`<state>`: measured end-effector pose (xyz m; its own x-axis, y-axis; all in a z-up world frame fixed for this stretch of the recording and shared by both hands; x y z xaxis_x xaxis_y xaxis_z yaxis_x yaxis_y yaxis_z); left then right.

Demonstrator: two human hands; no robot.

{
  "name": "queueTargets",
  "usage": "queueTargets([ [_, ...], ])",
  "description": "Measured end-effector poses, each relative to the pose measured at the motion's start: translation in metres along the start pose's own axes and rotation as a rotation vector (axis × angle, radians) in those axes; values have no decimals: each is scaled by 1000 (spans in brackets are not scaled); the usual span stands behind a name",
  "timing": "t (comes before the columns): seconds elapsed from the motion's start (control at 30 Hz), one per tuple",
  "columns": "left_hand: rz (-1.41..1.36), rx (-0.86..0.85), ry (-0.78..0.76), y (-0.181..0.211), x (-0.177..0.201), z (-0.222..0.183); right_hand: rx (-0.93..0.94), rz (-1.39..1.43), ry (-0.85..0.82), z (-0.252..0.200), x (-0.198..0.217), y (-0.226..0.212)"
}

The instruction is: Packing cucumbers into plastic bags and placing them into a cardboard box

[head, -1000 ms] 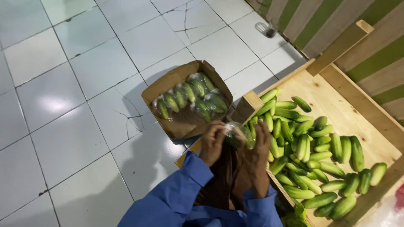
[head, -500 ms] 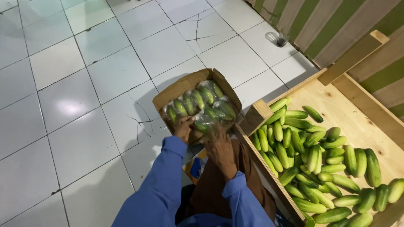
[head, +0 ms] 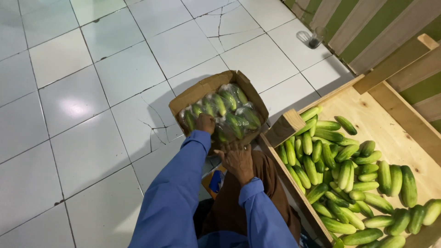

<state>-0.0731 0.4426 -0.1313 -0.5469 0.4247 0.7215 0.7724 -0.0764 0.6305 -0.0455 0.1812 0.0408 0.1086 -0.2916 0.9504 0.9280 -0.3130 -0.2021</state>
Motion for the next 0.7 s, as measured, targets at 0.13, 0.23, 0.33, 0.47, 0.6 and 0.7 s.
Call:
queueTargets([
  [0.13,-625,165,150,37,37,-61,-38,31,-119,-1,4,-5],
  [0.23,156,-20,95,17,10,-23,-57,27,-172,0,6,-7],
  [0.33,309,-143,9,-2,-6,-4,-109,45,-260,2,11,-10],
  [0.47,101,37,54,16,2,-21,-109,26,-298,4,28,-14],
  [0.6,401,11,184,15,-7,-12,-132,41,-288,4,15,-10],
  [0.7,401,54,198,5,-19,-1,-94,56,-241,1,8,-7],
])
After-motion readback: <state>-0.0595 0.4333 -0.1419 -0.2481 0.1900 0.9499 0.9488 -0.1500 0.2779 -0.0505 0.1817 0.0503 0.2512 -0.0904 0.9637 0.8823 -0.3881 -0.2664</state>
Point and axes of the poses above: each hand's wrist, its own z-axis towards the middle knuckle, its own x-axis out of the back of the hand, y = z × x, the point moved 2 cm from there along z, towards the middle knuckle, and after that the axes turned 3 degrees about z, right-handed, at the moved point
